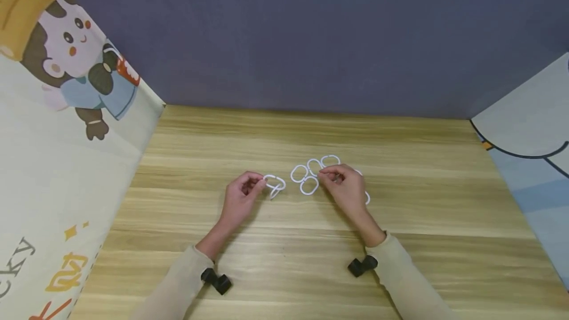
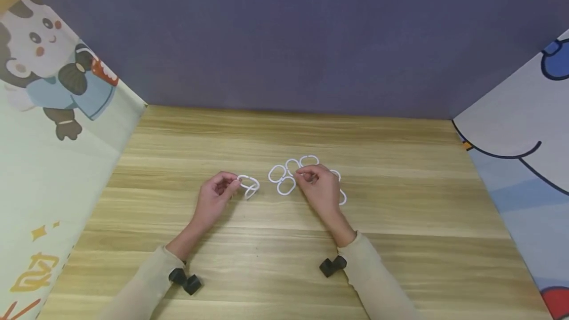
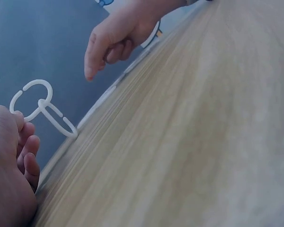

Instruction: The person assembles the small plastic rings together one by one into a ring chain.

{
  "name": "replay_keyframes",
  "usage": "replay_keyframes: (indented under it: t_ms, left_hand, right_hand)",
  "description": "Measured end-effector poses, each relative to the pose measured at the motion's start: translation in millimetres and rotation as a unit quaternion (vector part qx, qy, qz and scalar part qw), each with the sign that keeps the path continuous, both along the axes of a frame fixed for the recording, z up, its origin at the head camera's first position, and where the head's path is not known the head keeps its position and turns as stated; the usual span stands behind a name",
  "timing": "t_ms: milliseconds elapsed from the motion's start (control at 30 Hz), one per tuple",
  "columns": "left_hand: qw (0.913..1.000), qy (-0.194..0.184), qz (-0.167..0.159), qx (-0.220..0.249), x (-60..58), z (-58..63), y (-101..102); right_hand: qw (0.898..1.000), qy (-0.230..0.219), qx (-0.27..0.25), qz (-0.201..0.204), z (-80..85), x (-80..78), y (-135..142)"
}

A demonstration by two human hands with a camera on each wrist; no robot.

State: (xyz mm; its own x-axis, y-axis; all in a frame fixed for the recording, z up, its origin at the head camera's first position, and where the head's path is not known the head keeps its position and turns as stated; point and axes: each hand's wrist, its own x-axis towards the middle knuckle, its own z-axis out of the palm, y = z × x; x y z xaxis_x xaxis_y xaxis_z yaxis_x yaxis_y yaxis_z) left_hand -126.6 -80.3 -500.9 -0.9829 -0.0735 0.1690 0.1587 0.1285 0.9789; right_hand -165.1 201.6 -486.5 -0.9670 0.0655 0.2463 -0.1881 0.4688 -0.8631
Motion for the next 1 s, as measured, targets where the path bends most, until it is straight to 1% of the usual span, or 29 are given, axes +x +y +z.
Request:
replay_keyframes:
  t_ms: [167,333,433,533,767,1000]
  left_hand:
    - [1.0,-0.007,0.001,-0.006,1.1,-0.2,-1.6]
    - [0.9999,-0.013,0.001,-0.005,3.0,-0.1,-3.3]
    - [0.9999,-0.011,-0.001,-0.006,3.9,0.9,-3.6]
    - [0.9999,-0.007,-0.004,-0.01,4.1,1.5,-3.5]
    - [0.9998,-0.003,-0.01,-0.02,5.0,1.0,-3.7]
    - [0.9998,0.0,-0.015,-0.01,5.5,0.0,-4.1]
  right_hand:
    - [1.0,0.014,0.025,-0.002,-3.3,0.2,-1.0]
    - [0.996,0.031,0.082,0.0,-7.7,2.1,-2.4]
    - [0.992,0.029,0.12,0.002,-9.1,3.3,-3.1]
    - [0.99,0.019,0.143,0.002,-8.3,4.9,-3.6]
    - [0.985,0.0,0.172,0.004,-7.9,8.8,-4.4]
    - [0.983,-0.004,0.185,0.016,-5.8,11.4,-6.0]
